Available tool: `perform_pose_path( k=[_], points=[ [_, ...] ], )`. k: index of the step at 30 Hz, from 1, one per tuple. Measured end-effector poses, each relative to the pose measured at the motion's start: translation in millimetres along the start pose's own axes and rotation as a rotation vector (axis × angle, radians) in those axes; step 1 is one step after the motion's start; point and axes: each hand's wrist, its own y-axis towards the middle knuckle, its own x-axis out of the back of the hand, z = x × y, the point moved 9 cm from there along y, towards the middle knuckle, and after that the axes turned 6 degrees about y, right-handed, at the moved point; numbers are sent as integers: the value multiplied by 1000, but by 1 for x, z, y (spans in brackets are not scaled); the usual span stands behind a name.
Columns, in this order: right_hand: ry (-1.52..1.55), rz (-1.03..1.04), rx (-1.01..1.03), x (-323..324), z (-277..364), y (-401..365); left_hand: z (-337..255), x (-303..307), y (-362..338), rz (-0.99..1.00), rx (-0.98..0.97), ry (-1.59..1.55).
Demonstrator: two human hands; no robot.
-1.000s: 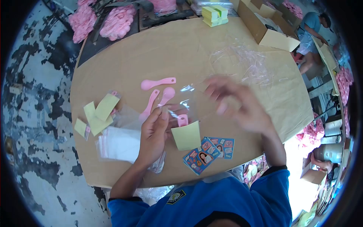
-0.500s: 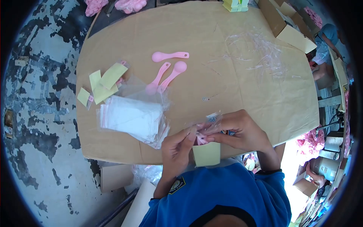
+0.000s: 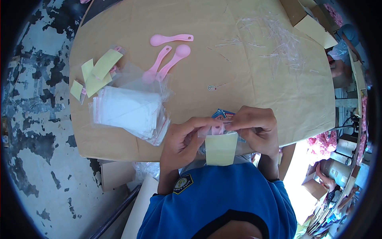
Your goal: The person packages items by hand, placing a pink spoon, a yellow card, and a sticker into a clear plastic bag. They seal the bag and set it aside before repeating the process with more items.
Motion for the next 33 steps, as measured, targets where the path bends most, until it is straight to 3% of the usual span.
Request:
perform_pose_path(
  k=[7,11,14,16,18,19,20,22,27,29,31,33],
  points=[
    [-72,33,162,-4,8,3,-9,4,-4,84,-74,105],
    [-109,43,165,-4,9,3,-2,6,-4,81,-17,-59],
    [-196,-29,133,7,4,3,-5,2,-2,-21,-14,-148],
    [115,-83,76,-1,5,2,-3,3,-2,-38,20,-89],
    [101,-50,4,-9,3,4,-4,-1,-6,58,112,26],
    [-69,11,-39,-13,1,5,-4,-1,-8,102,156,85],
    [-237,73,-81,-16,-3,5,-7,6,-9,77,151,81],
    [-150,37,-53,-9,-3,3,-14,25,-10,17,137,80],
    [-122,-14,-52,-5,-3,2,-80,112,-16,-364,-46,161],
    [-149,-4,-54,-8,-3,1,-117,157,-12,-572,-166,459],
    [-151,-3,-48,-8,-2,0,-146,186,-5,-622,-225,519],
    [-162,-55,-31,-2,0,-1,-151,221,8,-709,-100,640]
  ],
)
